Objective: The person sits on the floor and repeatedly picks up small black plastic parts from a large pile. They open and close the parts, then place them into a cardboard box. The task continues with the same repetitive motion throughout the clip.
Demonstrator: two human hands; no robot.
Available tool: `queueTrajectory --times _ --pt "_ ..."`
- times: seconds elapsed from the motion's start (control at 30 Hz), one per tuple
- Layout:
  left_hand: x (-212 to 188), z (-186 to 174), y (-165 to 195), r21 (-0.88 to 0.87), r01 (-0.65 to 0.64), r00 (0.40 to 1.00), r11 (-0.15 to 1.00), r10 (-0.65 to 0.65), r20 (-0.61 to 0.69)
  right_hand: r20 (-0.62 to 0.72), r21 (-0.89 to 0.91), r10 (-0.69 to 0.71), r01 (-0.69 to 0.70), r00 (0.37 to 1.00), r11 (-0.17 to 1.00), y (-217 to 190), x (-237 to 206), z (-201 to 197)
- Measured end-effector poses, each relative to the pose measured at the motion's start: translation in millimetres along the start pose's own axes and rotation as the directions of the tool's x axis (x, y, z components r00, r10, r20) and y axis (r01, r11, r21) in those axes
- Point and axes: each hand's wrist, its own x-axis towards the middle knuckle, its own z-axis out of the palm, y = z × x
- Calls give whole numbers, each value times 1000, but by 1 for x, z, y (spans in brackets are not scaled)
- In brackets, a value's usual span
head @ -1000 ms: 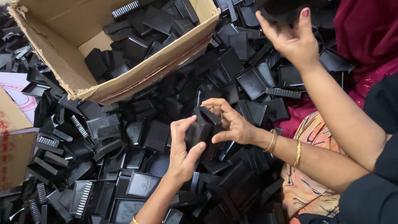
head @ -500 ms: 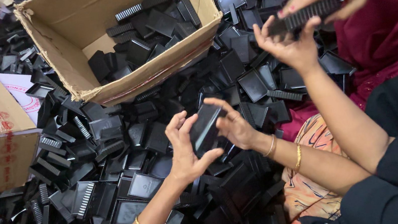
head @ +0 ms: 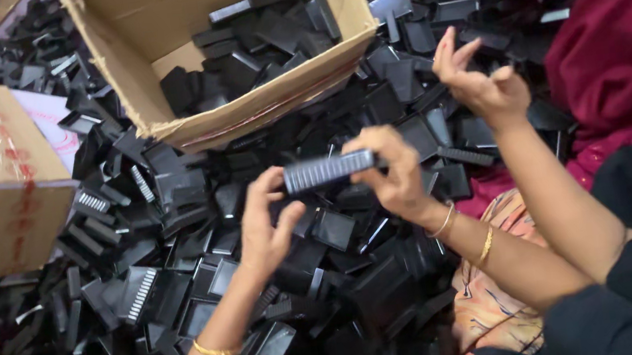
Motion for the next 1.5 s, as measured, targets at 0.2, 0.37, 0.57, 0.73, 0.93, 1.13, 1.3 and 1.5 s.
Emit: queueTrajectory --times 0.2,0.37,0.57,0.73,0.93,1.13,1.3,1.5 --pt "-32 -4 -60 378 27 972 926 -112 206 -189 -532 -261 124 947 837 -3 148 35" --pt "-51 11 -101 549 -97 867 830 -200 456 318 -348 -76 191 945 918 25 51 76" --pt "-46 2 -133 772 -250 822 585 -294 488 806 -485 325 237 495 842 36 -123 83" --pt "-41 -5 -139 902 -308 885 304 -256 389 673 -396 287 5 681 918 45 -122 59" --pt "-38 -3 -145 914 -305 926 267 -142 350 413 -377 390 -236 823 896 35 -69 28" --pt "-49 50 -139 614 -90 779 785 -328 534 326 -204 384 -333 864 921 41 -45 23" --pt "-52 72 -140 737 -49 706 674 -499 503 423 164 550 -658 720 735 56 -48 21" --pt "-22 38 -115 1 477 857 879 -466 223 478 495 578 -747 661 445 72 -47 15"
